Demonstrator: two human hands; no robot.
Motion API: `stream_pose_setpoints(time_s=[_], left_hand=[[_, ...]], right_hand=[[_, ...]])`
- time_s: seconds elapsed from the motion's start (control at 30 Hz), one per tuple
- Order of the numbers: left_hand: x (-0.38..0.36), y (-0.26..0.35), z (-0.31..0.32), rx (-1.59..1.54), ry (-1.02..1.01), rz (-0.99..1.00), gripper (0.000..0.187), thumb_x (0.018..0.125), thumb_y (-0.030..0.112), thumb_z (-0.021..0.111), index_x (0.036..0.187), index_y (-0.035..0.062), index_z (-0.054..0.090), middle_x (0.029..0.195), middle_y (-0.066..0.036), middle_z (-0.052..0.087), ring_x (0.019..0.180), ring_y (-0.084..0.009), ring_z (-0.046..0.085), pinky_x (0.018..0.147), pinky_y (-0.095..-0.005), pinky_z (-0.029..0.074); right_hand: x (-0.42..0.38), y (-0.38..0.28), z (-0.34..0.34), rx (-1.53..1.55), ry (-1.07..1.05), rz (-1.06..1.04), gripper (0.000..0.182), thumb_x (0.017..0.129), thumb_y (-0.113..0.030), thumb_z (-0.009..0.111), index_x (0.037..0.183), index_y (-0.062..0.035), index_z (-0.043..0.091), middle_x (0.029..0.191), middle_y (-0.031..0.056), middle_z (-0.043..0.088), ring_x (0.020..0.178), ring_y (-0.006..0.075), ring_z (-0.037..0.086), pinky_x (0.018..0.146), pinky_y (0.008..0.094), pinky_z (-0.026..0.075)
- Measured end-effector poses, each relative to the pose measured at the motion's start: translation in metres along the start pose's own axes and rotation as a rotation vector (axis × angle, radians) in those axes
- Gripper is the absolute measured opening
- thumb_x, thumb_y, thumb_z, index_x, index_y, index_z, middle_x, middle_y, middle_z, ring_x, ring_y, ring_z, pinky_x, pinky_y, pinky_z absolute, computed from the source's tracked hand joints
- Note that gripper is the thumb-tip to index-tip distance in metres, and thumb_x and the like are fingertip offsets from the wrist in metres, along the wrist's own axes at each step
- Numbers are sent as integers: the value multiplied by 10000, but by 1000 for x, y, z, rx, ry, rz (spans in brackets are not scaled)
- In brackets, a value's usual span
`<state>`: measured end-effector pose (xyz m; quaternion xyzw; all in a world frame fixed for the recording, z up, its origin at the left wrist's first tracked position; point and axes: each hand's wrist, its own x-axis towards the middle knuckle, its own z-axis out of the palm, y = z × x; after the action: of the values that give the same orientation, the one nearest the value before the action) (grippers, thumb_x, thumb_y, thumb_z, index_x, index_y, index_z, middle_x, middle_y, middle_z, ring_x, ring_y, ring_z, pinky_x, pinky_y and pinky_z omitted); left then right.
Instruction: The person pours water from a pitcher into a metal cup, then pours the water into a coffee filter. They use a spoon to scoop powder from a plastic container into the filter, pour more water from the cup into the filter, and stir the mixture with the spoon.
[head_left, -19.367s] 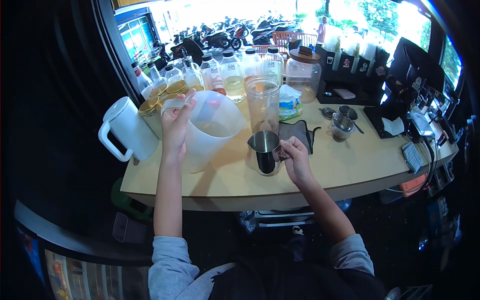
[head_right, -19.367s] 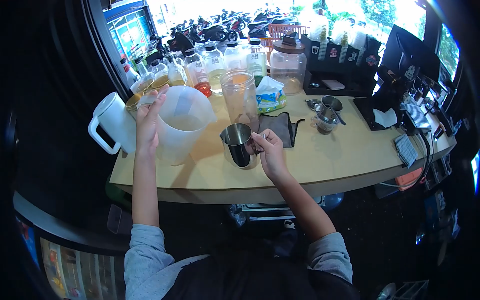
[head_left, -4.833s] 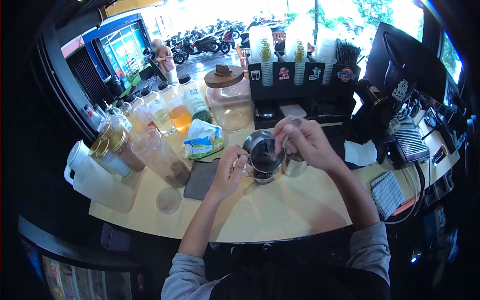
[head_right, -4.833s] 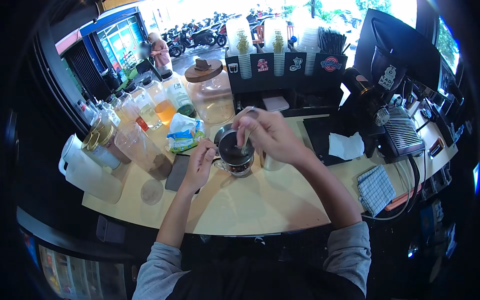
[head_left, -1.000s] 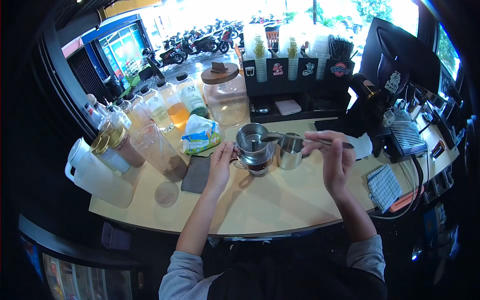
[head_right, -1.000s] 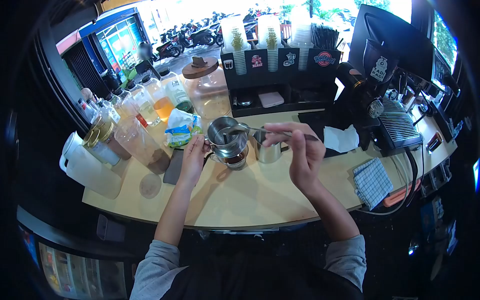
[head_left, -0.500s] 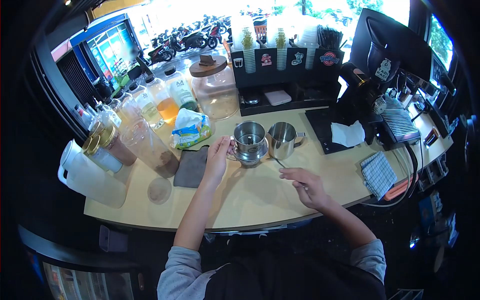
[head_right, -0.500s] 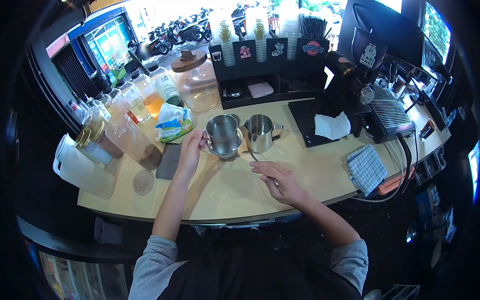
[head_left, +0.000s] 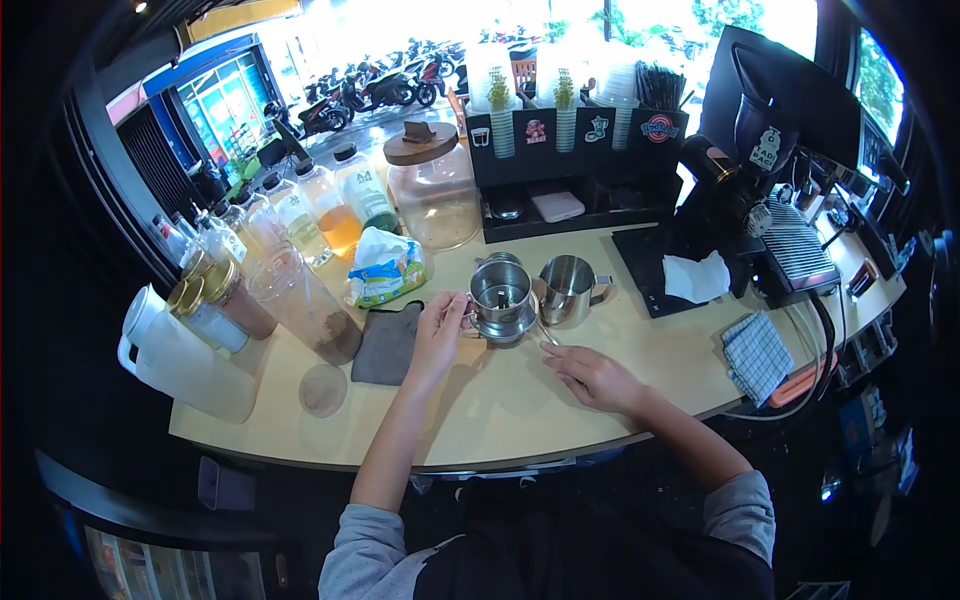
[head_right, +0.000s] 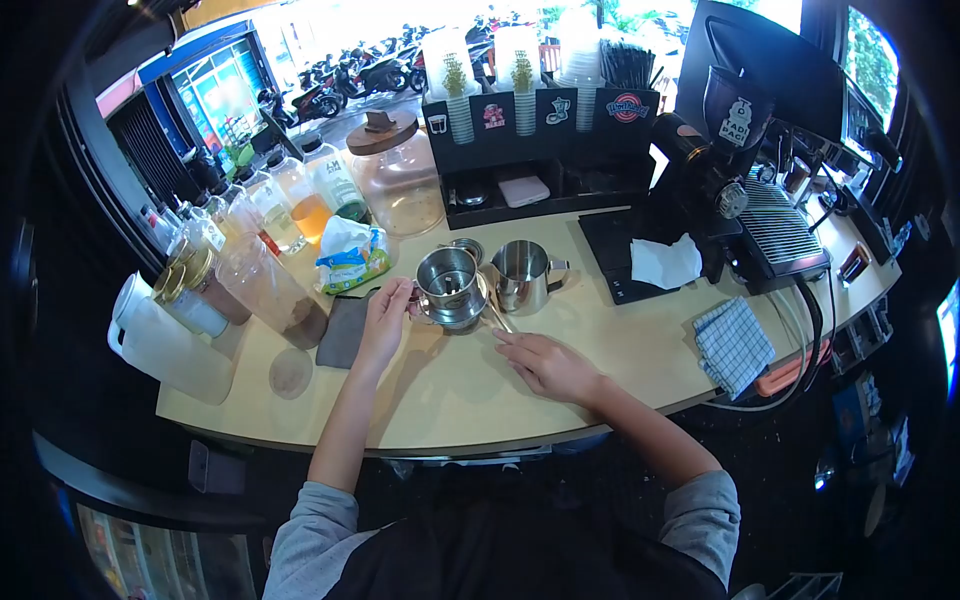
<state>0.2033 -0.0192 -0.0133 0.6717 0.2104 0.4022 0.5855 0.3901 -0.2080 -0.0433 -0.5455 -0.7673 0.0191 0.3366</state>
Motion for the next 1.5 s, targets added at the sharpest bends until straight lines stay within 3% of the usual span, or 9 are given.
stream_pose_setpoints(time_s=[0.3,0.4,0.47,0.5,0.57,0.6,0.73,1.27,1.5], left_hand=[[-2,-11,-1,207,65,149,194,939,217,534,905,30,572,763,1,529,694,-56,475,650,-214,399],[-3,-20,0,128,97,150,180,937,210,534,944,31,552,815,-8,534,760,-64,491,689,-221,405],[-3,-27,0,75,112,178,178,937,205,533,962,29,541,853,-19,540,790,-70,495,703,-225,407],[-3,-27,1,22,124,201,178,936,201,532,980,28,530,891,-31,547,820,-75,500,717,-229,409],[-5,-25,5,21,150,249,177,937,196,528,984,25,526,912,-39,549,831,-81,504,719,-233,412],[-5,-24,6,19,175,297,176,938,191,525,988,22,521,933,-48,550,841,-87,508,720,-238,416],[-6,-26,4,61,205,303,173,941,183,516,982,16,529,931,-49,553,839,-93,514,725,-244,419],[-8,-31,9,74,269,310,192,937,184,518,1035,19,524,944,-54,542,858,-107,528,768,-255,431],[-18,-13,-15,105,390,346,281,878,132,589,1105,8,479,1000,-68,517,864,-111,496,779,-255,411]], right_hand=[[5,-1,-11,-275,-92,-48,280,824,-105,592,1099,-50,581,1230,119,559,1058,251,559,858,363,461],[10,9,-22,-252,88,23,306,815,-92,599,1116,-46,571,1172,133,572,1017,273,574,808,367,463],[23,18,-35,-220,500,92,309,829,-79,593,1132,-31,558,1078,145,580,821,257,600,707,332,462],[26,25,-37,-220,500,91,309,829,-79,593,1132,-31,558,1078,145,580,821,257,600,707,332,462],[30,45,-36,3,631,397,250,859,-85,581,1093,-4,549,1041,150,569,641,197,541,635,292,436],[29,60,-31,134,590,516,193,899,-130,567,1037,2,540,952,99,586,599,109,465,586,254,402],[22,83,-18,592,504,575,168,945,-189,534,958,-22,536,750,-19,544,644,32,450,549,214,370],[18,92,-10,581,636,558,173,950,-198,527,995,-31,532,778,-32,531,652,25,427,549,184,371],[19,69,-21,186,747,497,214,897,-58,546,1102,-22,496,1027,50,477,716,99,443,605,209,392]])
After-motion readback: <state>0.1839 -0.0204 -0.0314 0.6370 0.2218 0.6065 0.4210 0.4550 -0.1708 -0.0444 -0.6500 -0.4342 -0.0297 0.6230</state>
